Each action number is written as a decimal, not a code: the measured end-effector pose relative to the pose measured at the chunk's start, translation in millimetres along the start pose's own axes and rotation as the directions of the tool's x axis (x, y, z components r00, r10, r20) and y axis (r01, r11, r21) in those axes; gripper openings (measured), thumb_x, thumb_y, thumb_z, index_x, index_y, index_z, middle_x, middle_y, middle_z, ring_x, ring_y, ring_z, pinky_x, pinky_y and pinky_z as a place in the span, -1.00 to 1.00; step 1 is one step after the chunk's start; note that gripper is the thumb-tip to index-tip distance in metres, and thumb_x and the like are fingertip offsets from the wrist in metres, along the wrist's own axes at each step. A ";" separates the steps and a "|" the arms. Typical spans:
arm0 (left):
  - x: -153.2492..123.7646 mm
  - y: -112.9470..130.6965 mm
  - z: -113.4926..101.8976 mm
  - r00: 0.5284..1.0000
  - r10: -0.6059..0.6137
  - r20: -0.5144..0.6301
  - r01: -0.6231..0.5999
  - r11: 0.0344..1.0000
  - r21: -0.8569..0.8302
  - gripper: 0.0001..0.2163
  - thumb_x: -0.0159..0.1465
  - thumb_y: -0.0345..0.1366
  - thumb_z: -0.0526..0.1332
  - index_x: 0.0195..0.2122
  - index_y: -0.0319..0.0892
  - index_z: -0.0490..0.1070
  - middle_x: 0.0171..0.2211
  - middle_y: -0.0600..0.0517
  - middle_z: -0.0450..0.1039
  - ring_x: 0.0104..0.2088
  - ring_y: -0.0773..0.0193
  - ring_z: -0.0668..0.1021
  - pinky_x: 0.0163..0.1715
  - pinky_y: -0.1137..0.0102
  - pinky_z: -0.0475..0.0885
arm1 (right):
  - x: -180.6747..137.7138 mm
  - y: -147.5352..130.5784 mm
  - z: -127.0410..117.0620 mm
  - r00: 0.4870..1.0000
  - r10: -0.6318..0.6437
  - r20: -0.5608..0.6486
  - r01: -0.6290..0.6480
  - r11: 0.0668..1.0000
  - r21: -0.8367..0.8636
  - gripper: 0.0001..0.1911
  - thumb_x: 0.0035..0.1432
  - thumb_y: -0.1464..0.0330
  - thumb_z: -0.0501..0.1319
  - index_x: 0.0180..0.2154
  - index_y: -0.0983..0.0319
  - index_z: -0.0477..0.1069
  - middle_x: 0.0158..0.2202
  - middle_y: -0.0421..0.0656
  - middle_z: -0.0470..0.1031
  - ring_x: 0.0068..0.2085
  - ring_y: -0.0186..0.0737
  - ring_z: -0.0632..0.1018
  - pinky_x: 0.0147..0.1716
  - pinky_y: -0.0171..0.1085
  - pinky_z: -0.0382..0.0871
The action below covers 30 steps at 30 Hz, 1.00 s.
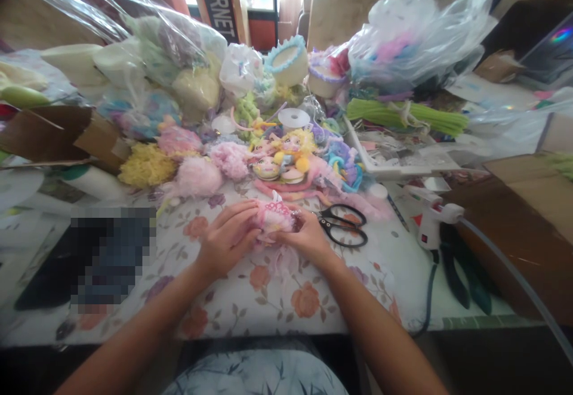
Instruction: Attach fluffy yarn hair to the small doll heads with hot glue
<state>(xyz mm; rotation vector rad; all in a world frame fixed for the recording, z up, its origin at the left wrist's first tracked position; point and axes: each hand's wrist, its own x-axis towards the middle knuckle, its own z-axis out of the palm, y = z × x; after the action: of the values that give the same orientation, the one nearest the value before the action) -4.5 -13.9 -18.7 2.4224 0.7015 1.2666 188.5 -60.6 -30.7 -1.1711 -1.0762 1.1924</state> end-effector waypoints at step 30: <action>-5.9 1.3 1.4 0.993 -0.119 0.010 0.119 0.993 -0.007 -0.53 0.24 -0.31 0.25 0.17 -0.18 0.26 0.10 -0.21 0.40 0.13 0.05 0.44 0.11 0.10 0.40 | -0.5 2.6 0.8 0.999 0.042 -0.010 -0.041 0.996 0.076 -0.40 -0.29 0.37 0.51 -0.11 0.20 0.46 -0.09 -0.11 0.55 -0.15 -0.11 0.57 -0.14 -0.17 0.44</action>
<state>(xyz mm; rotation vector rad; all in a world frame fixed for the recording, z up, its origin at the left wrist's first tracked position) -5.9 -18.3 -22.9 2.3406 0.8239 1.2083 187.4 -61.0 -33.2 -1.1451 -0.9946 1.2465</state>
